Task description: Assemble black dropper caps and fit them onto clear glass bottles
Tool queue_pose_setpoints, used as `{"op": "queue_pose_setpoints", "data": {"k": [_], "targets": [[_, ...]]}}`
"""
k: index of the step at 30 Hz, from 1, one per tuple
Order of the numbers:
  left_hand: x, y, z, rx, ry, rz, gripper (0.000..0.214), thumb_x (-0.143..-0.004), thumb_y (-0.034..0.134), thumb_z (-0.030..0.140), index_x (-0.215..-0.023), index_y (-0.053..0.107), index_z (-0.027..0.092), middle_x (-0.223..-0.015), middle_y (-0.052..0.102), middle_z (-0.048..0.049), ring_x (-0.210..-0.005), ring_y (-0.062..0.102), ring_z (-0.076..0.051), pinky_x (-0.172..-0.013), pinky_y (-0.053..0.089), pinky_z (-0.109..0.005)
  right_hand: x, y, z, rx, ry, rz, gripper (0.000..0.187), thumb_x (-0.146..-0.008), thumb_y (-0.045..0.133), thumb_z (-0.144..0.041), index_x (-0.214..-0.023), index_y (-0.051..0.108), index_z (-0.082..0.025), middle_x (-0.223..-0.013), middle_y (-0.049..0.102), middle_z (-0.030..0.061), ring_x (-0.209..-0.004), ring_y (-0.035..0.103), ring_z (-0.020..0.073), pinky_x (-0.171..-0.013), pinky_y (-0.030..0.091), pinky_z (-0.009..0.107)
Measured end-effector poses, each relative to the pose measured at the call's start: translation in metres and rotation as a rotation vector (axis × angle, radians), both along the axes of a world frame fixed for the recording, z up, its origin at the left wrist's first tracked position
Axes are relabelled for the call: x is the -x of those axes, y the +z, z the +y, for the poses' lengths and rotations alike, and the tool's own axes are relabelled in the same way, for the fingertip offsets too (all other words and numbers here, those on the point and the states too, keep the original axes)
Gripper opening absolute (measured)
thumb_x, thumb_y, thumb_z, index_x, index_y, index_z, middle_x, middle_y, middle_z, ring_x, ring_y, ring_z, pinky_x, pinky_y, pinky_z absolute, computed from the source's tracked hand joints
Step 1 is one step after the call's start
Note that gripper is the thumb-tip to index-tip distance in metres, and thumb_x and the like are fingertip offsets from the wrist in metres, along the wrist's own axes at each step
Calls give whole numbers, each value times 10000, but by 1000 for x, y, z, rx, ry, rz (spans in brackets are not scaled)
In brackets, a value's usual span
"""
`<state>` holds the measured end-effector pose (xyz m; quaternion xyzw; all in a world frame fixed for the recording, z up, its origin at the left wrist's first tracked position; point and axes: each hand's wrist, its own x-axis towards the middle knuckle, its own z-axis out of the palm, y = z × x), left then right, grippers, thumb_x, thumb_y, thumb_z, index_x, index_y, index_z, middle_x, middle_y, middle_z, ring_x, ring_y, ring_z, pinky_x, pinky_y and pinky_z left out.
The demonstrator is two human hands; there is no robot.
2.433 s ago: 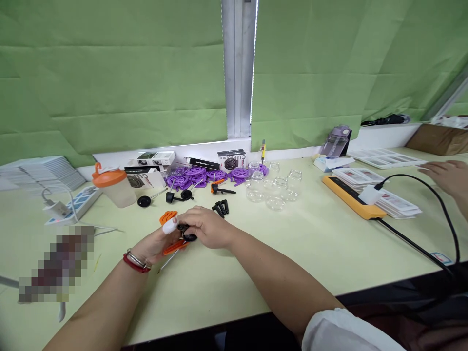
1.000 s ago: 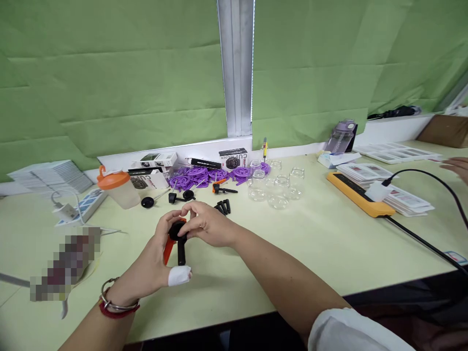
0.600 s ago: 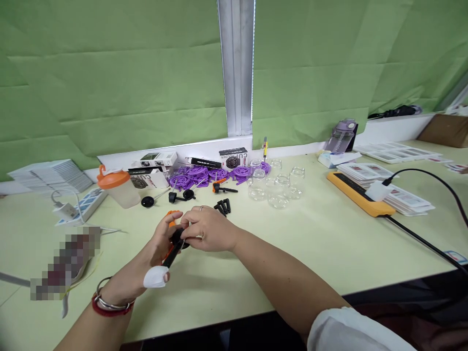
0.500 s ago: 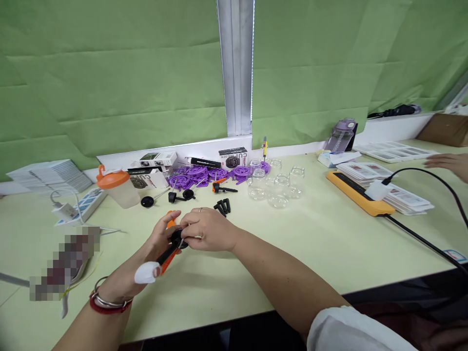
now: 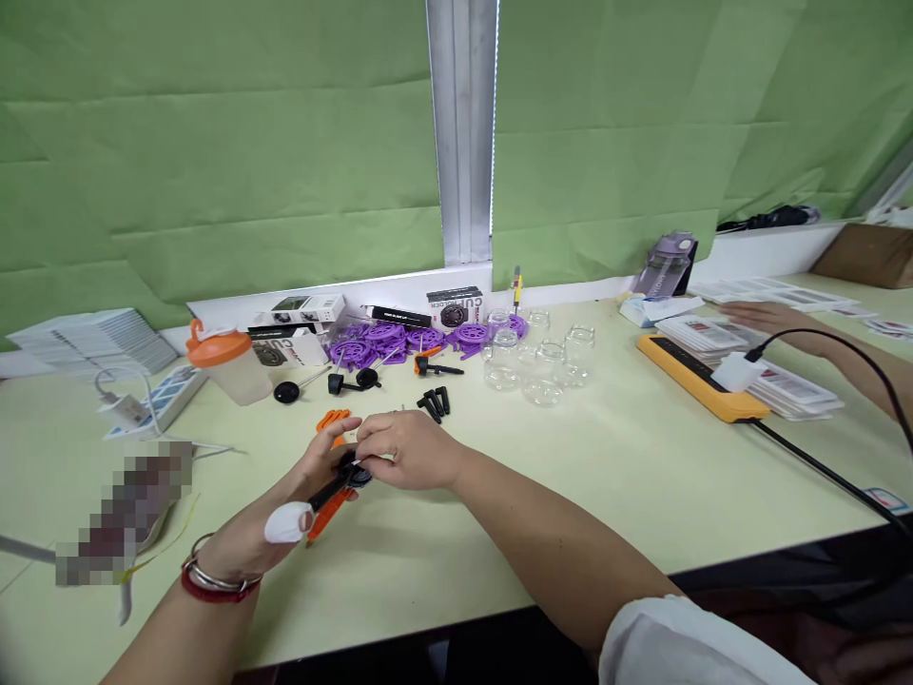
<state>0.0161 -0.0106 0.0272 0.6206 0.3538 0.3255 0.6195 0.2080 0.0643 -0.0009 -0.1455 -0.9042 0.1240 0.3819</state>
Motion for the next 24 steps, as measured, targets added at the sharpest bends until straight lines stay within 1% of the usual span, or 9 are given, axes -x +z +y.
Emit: {"op": "queue_pose_setpoints", "data": {"k": [4,10,14,20,24], "targets": [[-2,3,-1,18,27,34,972,-630,721,524,-1405,176,307,-1399,333,-134,-1273,303,-334,-978,284,-489,0,-3,3,43,26,23,126,-813,555,-158,-777,671,-191,-876,686,36,-726,629,119,-652,472,223],[-4,5,-1,23,31,72,944,-624,739,458,-1382,197,313,-1377,356,-126,-1243,355,-324,-970,296,-478,-2,-4,7,51,73,31,132,-830,561,-179,-776,681,-197,-882,691,35,-748,641,118,-676,476,223],[-3,5,-1,25,35,57,872,-657,714,443,-1369,227,310,-1368,358,-117,-1239,349,-311,-949,315,-450,-3,-3,8,40,61,-26,133,-843,566,-186,-781,683,-195,-915,695,39,-757,646,115,-685,474,225],[-1,3,0,7,36,64,793,-648,735,408,-1309,308,310,-1319,407,-101,-1131,424,-276,-883,344,-401,-4,-2,7,59,68,-36,117,-844,586,-202,-785,685,-185,-911,692,39,-738,641,108,-681,468,221],[-1,3,0,9,45,69,793,-649,733,413,-1311,311,298,-1306,422,-110,-1119,438,-271,-892,348,-408,-3,-4,7,74,76,-24,124,-841,583,-210,-783,690,-187,-910,694,40,-739,640,110,-687,468,220]]}}
